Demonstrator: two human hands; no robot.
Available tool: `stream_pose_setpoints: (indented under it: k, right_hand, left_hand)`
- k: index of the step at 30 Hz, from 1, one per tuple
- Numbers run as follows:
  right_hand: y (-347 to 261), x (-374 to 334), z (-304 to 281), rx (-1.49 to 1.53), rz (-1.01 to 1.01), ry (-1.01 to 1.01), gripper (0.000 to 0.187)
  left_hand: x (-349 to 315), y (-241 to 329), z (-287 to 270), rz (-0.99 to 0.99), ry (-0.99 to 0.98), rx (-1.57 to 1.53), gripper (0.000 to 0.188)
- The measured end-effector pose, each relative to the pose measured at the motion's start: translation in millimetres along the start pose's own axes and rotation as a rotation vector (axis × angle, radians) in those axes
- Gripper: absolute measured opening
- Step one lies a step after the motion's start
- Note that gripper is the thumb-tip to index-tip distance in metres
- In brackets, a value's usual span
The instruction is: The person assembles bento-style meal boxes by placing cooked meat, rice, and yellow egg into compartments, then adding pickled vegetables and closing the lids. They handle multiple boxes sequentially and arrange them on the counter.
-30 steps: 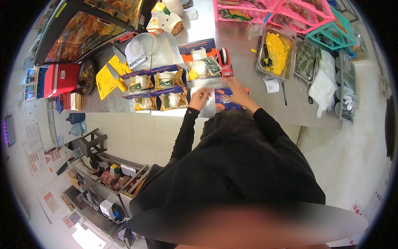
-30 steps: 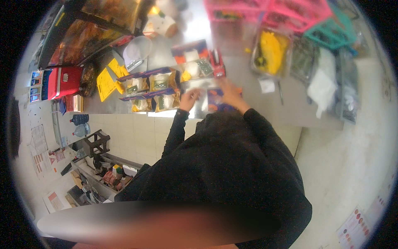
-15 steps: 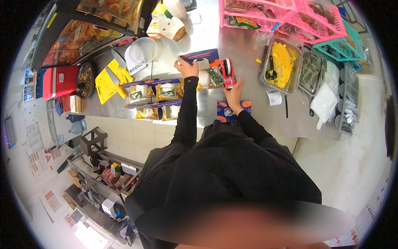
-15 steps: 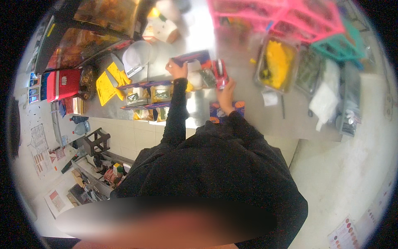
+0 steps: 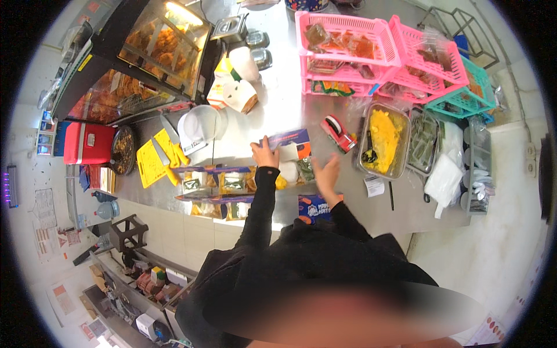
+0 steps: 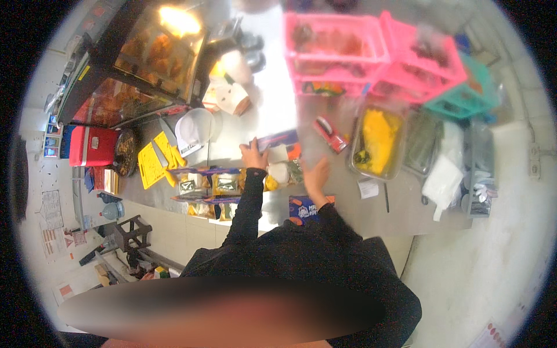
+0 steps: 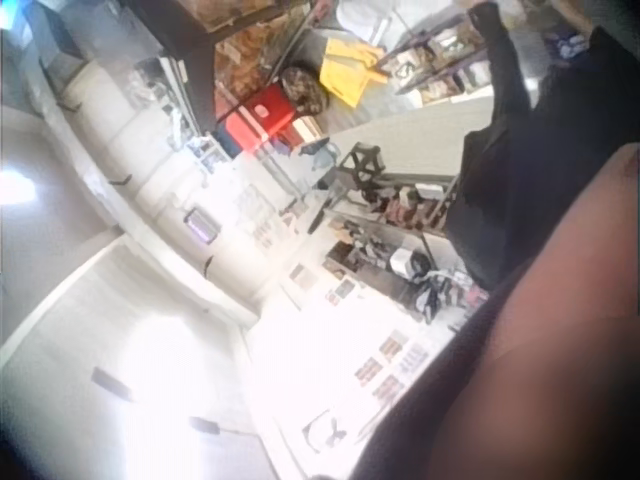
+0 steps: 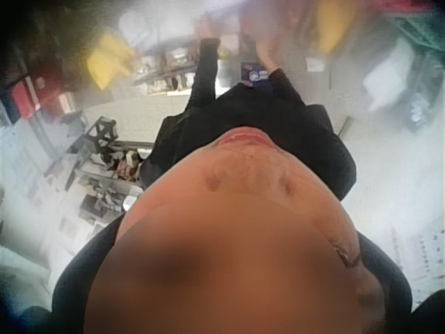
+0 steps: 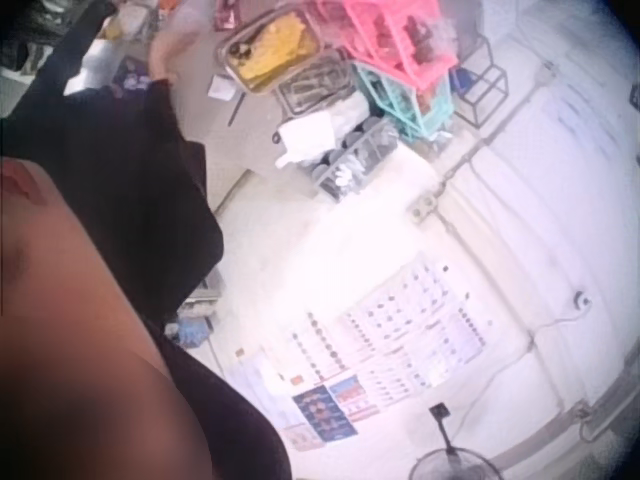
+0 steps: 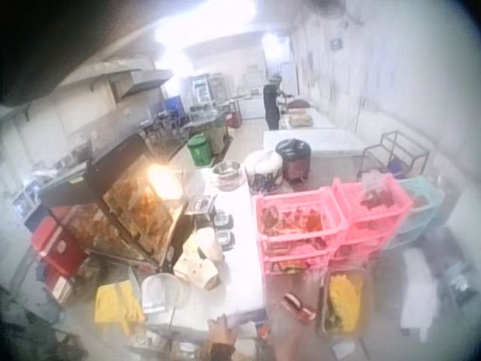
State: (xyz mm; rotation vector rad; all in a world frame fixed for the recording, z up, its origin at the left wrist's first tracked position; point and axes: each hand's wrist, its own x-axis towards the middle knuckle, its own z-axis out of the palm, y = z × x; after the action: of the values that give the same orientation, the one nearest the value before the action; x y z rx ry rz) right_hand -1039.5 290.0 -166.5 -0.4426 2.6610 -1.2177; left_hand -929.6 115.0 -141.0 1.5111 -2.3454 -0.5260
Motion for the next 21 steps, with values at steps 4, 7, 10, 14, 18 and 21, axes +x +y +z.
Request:
stream_pose_setpoints:
  k: [4,7,10,14,18,21]
  right_hand:
    - [-6.2,-18.7,5.4,0.107,-0.087,-0.244,0.031]
    - [-8.5,-4.7,8.1,0.308,-0.289,-0.423,0.012]
    - [-17.4,7.2,14.7,0.259,-0.395,-0.479,0.021]
    - [-36.6,9.8,28.2,0.090,-0.246,-0.011,0.052]
    - [-48.0,35.0,32.9,0.387,-0.265,0.014,0.069]
    - [-43.1,65.4,20.9,0.488,-0.084,-0.183,0.066]
  left_hand:
    - [-2.7,-5.4,-0.3,0.003,-0.023,-0.197,0.063]
    - [-2.5,-6.6,-0.9,0.011,-0.009,-0.264,0.057]
    - [-1.5,-6.0,0.0,0.042,0.004,-0.284,0.050]
    - [-2.6,-4.1,3.9,0.142,0.017,-0.270,0.049]
    - [2.0,-4.8,3.1,0.163,-0.052,-0.249,0.048]
    - [13.2,-7.9,-6.1,0.258,-0.141,-0.186,0.051]
